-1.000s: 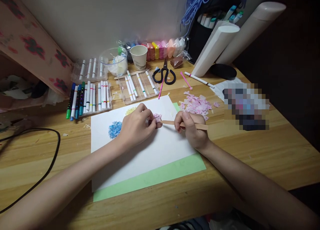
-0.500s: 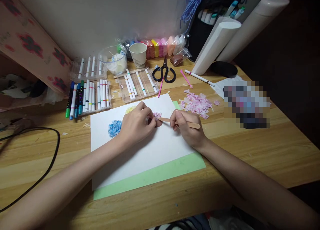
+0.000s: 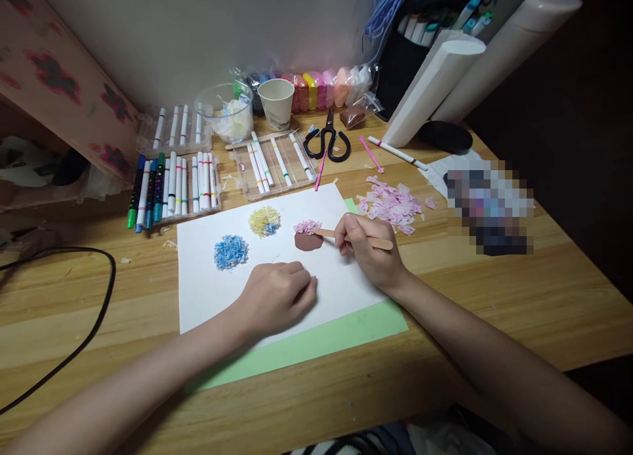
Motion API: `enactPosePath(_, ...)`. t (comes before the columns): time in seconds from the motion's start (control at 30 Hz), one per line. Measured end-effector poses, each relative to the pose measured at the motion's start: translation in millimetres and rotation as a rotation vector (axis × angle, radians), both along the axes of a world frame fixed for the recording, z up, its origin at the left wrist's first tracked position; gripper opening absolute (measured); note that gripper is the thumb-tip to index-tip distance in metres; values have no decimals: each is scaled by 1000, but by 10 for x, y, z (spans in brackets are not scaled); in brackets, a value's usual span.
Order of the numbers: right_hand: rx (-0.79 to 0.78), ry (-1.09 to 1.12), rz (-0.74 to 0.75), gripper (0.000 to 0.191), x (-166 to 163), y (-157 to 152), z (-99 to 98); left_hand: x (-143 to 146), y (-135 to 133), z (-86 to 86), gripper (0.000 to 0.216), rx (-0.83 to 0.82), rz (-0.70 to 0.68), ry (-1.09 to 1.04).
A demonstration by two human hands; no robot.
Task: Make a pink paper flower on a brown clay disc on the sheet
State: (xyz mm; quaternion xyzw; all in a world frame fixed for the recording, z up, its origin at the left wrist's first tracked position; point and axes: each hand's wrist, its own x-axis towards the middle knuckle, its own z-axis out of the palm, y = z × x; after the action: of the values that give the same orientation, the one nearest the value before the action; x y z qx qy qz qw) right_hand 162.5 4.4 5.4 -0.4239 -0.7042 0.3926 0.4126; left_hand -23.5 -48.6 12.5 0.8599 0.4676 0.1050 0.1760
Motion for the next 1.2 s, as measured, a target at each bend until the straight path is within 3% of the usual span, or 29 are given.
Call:
enactPosePath(0.2, -38, -20, -15, 50, -78, 111, 94, -10, -26, -58, 37, 82, -79, 28)
enactPosePath(0.5, -104, -157, 49, 60, -357, 399, 416, -27, -20, -67, 34, 63, -87, 49)
enactPosePath(0.73, -171, -175, 27, 63, -451, 482, 437, -36, -26, -81, 34, 68, -84, 47)
enactPosePath(0.9, -188, -7, -41, 60, -217, 471, 447, -45, -34, -103, 34, 71, -84, 44)
enactPosePath(1.03, -35, 119, -153, 40, 146, 446, 412, -49, -39, -101, 35, 69, -80, 45)
enactPosePath(1.1, 40, 80, -192, 32, 359, 445, 356, -51, -37, -92, 36, 66, -77, 37)
enactPosePath(1.2, 113, -181, -201, 30, 652, 453, 268, -52, -27, -72, 36, 49, -69, 25)
